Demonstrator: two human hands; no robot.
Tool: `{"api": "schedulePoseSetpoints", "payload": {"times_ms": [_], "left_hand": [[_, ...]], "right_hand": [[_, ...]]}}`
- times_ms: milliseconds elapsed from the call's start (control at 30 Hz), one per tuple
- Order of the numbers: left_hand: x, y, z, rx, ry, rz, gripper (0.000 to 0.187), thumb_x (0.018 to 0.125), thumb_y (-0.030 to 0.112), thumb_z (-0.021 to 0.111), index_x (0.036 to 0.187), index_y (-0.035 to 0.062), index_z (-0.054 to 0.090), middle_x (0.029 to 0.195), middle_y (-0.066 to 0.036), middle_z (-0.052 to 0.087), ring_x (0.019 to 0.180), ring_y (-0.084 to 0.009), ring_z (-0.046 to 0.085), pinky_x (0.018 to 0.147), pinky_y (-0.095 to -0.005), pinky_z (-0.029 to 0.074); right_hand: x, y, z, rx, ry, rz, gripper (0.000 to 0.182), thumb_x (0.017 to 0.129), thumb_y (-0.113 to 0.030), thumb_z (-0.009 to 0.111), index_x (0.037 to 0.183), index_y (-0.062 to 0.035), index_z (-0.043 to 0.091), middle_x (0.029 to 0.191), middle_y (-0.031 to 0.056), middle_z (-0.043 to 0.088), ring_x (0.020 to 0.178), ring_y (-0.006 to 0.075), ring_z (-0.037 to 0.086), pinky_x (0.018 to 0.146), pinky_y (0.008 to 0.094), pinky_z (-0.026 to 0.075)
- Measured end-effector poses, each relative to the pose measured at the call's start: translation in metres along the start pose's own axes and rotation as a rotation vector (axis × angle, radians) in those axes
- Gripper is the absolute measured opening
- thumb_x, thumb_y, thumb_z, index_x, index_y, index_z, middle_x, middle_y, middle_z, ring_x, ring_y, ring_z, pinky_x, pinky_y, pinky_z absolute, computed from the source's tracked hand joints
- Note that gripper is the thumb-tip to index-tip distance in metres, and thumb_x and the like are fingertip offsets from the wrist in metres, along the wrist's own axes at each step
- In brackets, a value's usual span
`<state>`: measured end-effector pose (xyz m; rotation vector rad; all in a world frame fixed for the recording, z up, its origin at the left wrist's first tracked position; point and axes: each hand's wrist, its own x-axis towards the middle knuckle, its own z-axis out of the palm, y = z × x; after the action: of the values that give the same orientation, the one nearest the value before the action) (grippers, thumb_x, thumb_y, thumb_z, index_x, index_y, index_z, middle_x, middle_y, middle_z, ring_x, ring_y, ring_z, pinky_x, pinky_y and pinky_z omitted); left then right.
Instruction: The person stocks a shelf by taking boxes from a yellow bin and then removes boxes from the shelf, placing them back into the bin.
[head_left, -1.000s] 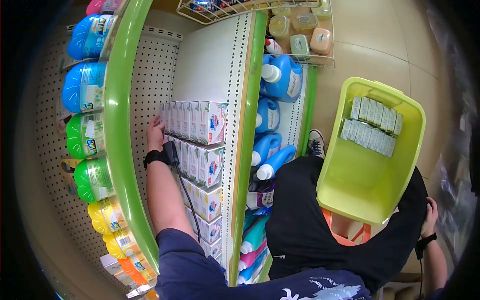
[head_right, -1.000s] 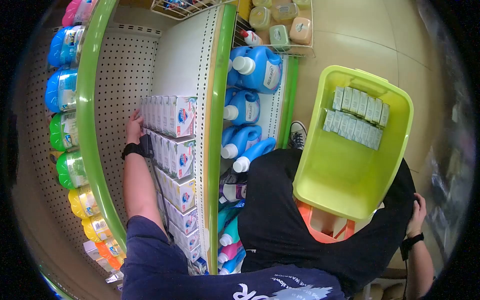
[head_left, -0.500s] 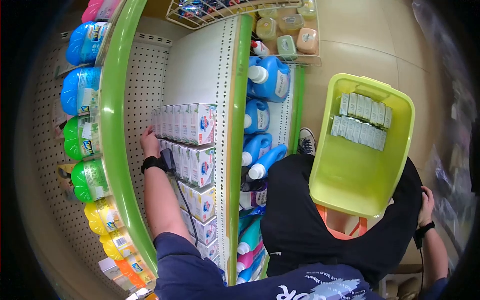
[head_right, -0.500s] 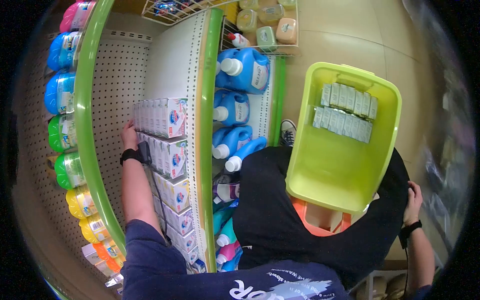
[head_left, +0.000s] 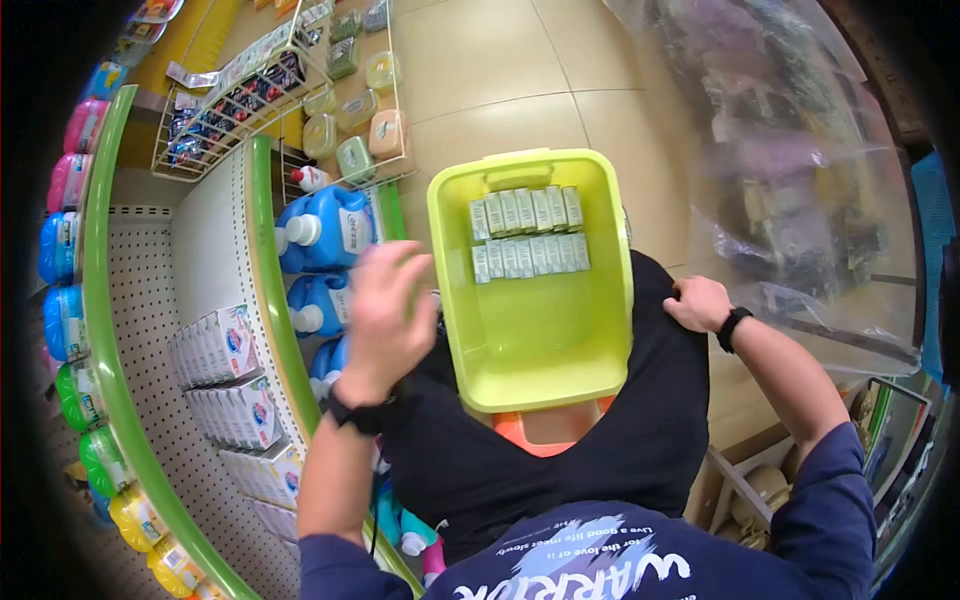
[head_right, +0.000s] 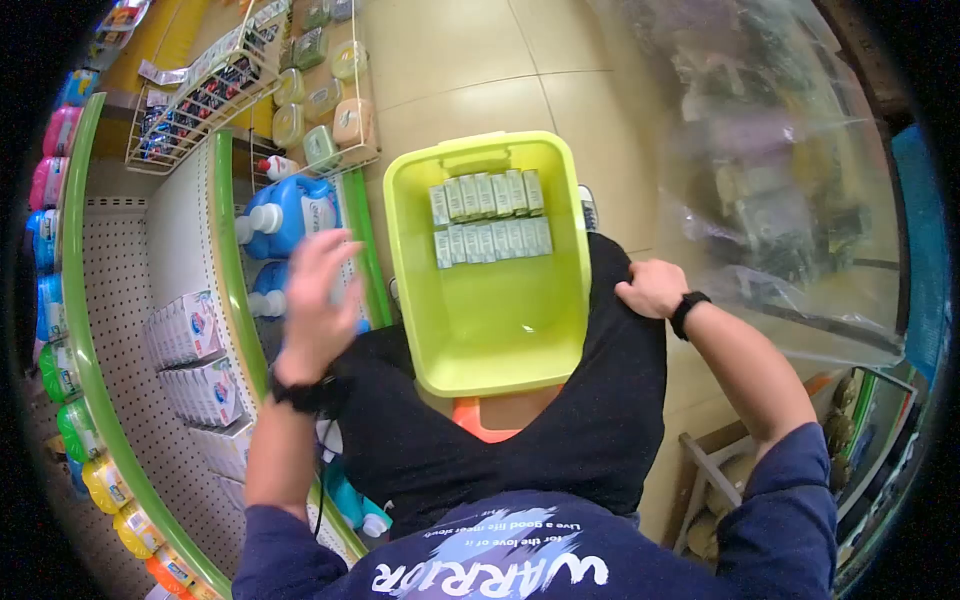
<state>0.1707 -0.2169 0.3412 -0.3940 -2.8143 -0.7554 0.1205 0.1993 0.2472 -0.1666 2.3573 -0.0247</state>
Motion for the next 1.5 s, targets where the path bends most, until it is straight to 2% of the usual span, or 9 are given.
{"api": "schedulePoseSetpoints", "payload": {"times_ms": [167, 233, 367, 533, 700, 933, 1067, 1233, 1500], "left_hand": [[0.003, -0.059, 0.183, -0.174, -0.455, -0.371, 0.04, 0.079, 0.018, 0.063, 0.116, 0.0029, 0.057, 0.117, -0.02, 0.056, 0.113, -0.0338, 0.052, 0.097, -0.0422, 0.043], [0.006, -0.075, 0.221, -0.182, -0.46, -0.517, 0.045, 0.078, 0.018, 0.063, 0.118, 0.0008, 0.055, 0.118, -0.021, 0.056, 0.114, -0.0348, 0.051, 0.097, -0.0427, 0.043], [0.015, -0.117, 0.289, -0.13, -0.305, -0.79, 0.054, 0.074, 0.018, 0.063, 0.12, -0.0064, 0.048, 0.118, -0.027, 0.054, 0.114, -0.0381, 0.051, 0.098, -0.0433, 0.041], [0.014, -0.176, 0.363, -0.282, -0.38, -1.052, 0.055, 0.071, 0.01, 0.066, 0.119, -0.0072, 0.045, 0.119, -0.031, 0.053, 0.114, -0.0402, 0.051, 0.099, -0.0426, 0.04], [0.006, -0.192, 0.403, -0.259, -0.204, -0.904, 0.08, 0.071, 0.004, 0.066, 0.137, -0.006, 0.023, 0.13, -0.032, 0.043, 0.124, -0.0432, 0.041, 0.107, -0.044, 0.03], [0.052, -0.137, 0.362, 0.355, -0.52, -0.479, 0.099, 0.065, 0.012, 0.075, 0.146, 0.0031, 0.018, 0.148, -0.019, 0.024, 0.138, -0.0324, 0.023, 0.113, -0.0462, 0.019], [0.064, -0.149, 0.371, 0.451, -0.643, -0.293, 0.098, 0.064, 0.016, 0.077, 0.145, 0.0044, 0.022, 0.147, -0.015, 0.028, 0.136, -0.0317, 0.026, 0.111, -0.0483, 0.022], [0.07, -0.156, 0.382, 0.518, -0.595, -0.208, 0.066, 0.078, 0.003, 0.056, 0.14, 0.0004, 0.032, 0.133, -0.017, 0.041, 0.127, -0.0323, 0.037, 0.107, -0.0494, 0.027], [0.059, -0.162, 0.389, 0.507, -0.528, -0.177, 0.071, 0.073, 0.004, 0.061, 0.138, -0.0021, 0.033, 0.129, -0.019, 0.042, 0.124, -0.0336, 0.039, 0.105, -0.0458, 0.029]], "right_hand": [[0.025, -0.006, -0.028, -0.152, -0.073, -0.066, 0.044, 0.078, -0.037, 0.057, 0.103, -0.0011, 0.063, 0.096, 0.0234, 0.066, 0.094, 0.0372, 0.062, 0.084, 0.0451, 0.049], [0.008, -0.002, -0.025, -0.091, -0.244, -0.076, 0.047, 0.079, -0.039, 0.057, 0.109, -0.0024, 0.061, 0.104, 0.0227, 0.063, 0.099, 0.0376, 0.06, 0.087, 0.0447, 0.048], [-0.017, 0.036, 0.025, 0.372, 0.154, -0.165, 0.047, 0.081, -0.039, 0.059, 0.112, -0.0043, 0.059, 0.114, 0.017, 0.053, 0.106, 0.0369, 0.053, 0.091, 0.0432, 0.045], [0.0, 0.038, 0.028, 0.49, 0.231, -0.161, 0.039, 0.069, -0.027, 0.063, 0.1, -0.0018, 0.063, 0.105, 0.0168, 0.055, 0.1, 0.035, 0.055, 0.086, 0.0402, 0.046], [0.007, 0.054, 0.034, 0.578, 0.229, -0.22, 0.042, 0.067, -0.027, 0.061, 0.1, -0.0003, 0.061, 0.107, 0.0179, 0.054, 0.098, 0.0361, 0.054, 0.087, 0.0405, 0.045], [0.007, 0.057, 0.036, 0.614, 0.242, -0.241, 0.042, 0.068, -0.026, 0.061, 0.1, 0.0001, 0.061, 0.107, 0.0185, 0.054, 0.098, 0.0361, 0.054, 0.086, 0.0411, 0.045], [0.004, 0.058, 0.038, 0.62, 0.252, -0.234, 0.042, 0.067, -0.026, 0.061, 0.1, 0.0001, 0.061, 0.108, 0.0184, 0.054, 0.098, 0.036, 0.054, 0.086, 0.0409, 0.045], [0.004, 0.058, 0.039, 0.635, 0.284, -0.228, 0.041, 0.067, -0.025, 0.061, 0.1, -0.0001, 0.062, 0.107, 0.0181, 0.054, 0.098, 0.036, 0.054, 0.086, 0.0405, 0.045], [0.001, 0.057, 0.042, 0.638, 0.322, -0.221, 0.039, 0.067, -0.024, 0.061, 0.099, -0.0009, 0.062, 0.105, 0.0175, 0.055, 0.097, 0.0361, 0.054, 0.085, 0.0401, 0.045]]}}
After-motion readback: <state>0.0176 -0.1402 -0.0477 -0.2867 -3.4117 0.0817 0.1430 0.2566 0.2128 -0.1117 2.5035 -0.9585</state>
